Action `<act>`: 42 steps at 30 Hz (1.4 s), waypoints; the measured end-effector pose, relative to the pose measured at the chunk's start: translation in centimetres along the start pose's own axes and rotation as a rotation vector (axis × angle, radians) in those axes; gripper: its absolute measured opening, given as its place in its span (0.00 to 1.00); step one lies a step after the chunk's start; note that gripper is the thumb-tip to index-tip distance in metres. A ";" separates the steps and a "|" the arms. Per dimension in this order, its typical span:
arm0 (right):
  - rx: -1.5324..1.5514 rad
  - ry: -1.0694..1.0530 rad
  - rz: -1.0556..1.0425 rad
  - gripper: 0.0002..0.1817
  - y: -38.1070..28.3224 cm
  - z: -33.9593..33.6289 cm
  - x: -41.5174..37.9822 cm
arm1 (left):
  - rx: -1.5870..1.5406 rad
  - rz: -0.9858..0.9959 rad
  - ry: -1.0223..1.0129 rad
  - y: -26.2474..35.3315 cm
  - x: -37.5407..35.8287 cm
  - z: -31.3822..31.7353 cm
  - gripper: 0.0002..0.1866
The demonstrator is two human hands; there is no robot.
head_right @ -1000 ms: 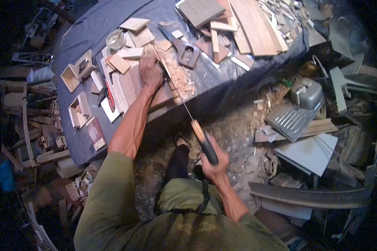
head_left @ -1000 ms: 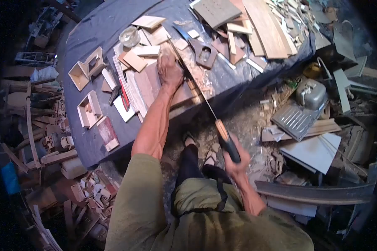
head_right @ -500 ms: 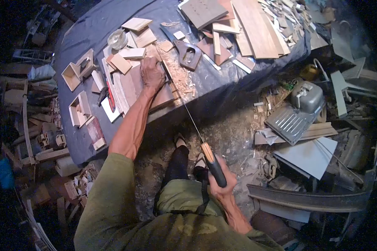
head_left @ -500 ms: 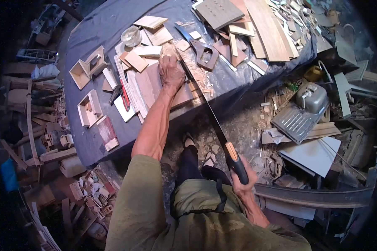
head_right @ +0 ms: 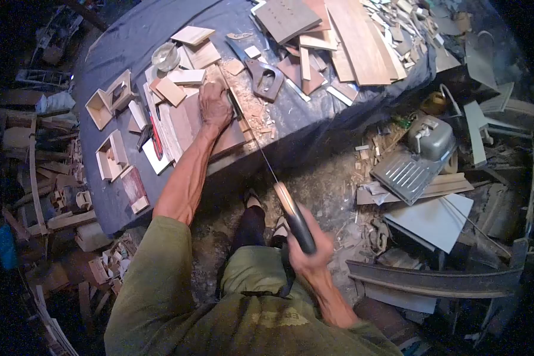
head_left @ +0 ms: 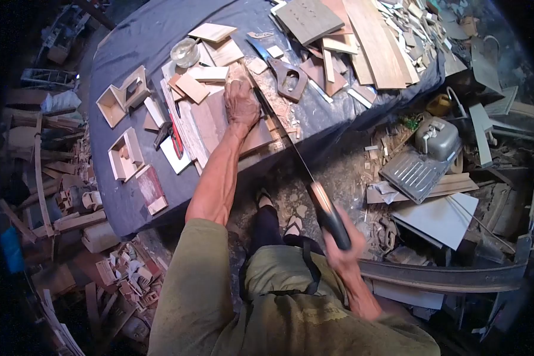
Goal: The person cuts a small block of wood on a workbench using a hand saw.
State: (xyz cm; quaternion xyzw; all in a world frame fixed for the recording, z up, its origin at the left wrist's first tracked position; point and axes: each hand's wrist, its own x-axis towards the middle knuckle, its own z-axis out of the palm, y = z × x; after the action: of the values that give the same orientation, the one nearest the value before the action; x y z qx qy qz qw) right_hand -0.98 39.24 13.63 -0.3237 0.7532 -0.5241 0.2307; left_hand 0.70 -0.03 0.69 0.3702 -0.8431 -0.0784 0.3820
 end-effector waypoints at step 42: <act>-0.073 -0.023 -0.166 0.30 -1.1 -2.1 0.1 | 0.019 -0.005 0.015 -0.1 0.5 -0.6 0.04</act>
State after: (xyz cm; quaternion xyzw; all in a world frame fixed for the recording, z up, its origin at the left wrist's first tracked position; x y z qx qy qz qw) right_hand -2.27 40.25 15.36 -0.3992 0.7396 -0.5100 0.1831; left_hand 0.96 -0.41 1.37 0.3768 -0.8400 -0.0686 0.3844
